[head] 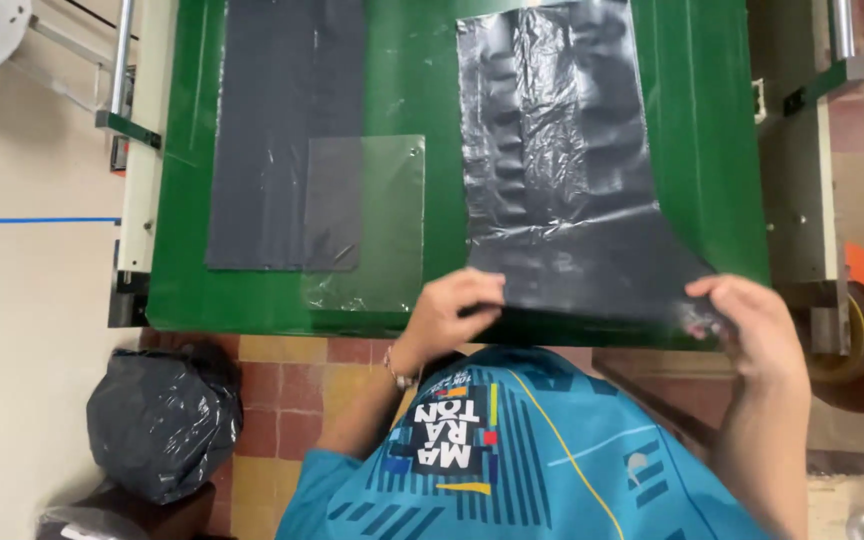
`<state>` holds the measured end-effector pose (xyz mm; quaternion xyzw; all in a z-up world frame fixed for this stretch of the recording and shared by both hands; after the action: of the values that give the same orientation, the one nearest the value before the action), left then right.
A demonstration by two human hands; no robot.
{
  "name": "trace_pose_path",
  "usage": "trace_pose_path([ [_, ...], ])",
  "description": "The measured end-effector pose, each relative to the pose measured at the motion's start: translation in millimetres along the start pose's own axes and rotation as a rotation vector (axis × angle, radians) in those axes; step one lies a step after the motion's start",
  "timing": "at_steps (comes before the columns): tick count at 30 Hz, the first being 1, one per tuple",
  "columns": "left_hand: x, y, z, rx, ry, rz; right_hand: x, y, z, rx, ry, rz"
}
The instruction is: Folding black plastic bags and inserting them into clear plastic sleeves for packaging
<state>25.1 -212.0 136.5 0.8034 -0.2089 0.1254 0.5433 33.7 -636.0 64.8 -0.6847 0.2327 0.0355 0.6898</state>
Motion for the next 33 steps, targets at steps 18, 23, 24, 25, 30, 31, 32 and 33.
trace_pose_path([
  [18, 168, -270, 48, 0.254, 0.33, -0.637, 393, -61, 233, -1.005, 0.513, -0.545],
  [23, 162, -275, 45, 0.254, 0.325, -0.718, 476, -30, 245, -0.95, 0.462, -0.081],
  [24, 161, -288, 45, 0.255, 0.325, -0.722, 463, -47, 248, -0.953, 0.458, -0.079],
  [25, 158, -299, 48, 0.252, 0.266, -0.715, 450, -65, 250, -0.971, 0.367, -0.081],
  [30, 160, -295, 54, 0.326, 0.068, -0.668, 449, -72, 264, -0.963, 0.309, -0.223],
  [31, 165, -285, 50, 0.382, 0.098, -0.663, 435, -80, 267, -0.86, 0.33, -0.373],
  [32, 171, -276, 45, 0.438, 0.128, -0.657, 420, -89, 271, -0.754, 0.347, -0.521],
  [33, 174, -268, 40, 0.434, 0.121, -0.662, 389, -93, 259, -0.759, 0.349, -0.514],
])
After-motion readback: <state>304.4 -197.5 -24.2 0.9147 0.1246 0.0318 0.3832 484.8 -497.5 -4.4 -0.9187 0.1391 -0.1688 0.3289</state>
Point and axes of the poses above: each hand's wrist, its own x-axis towards the middle knuckle, its own z-axis out of the palm, y = z × x, the point moved 2 cm from there along x, towards the middle knuckle, and after that the axes turned 15 degrees about y, right-handed, at the moved point
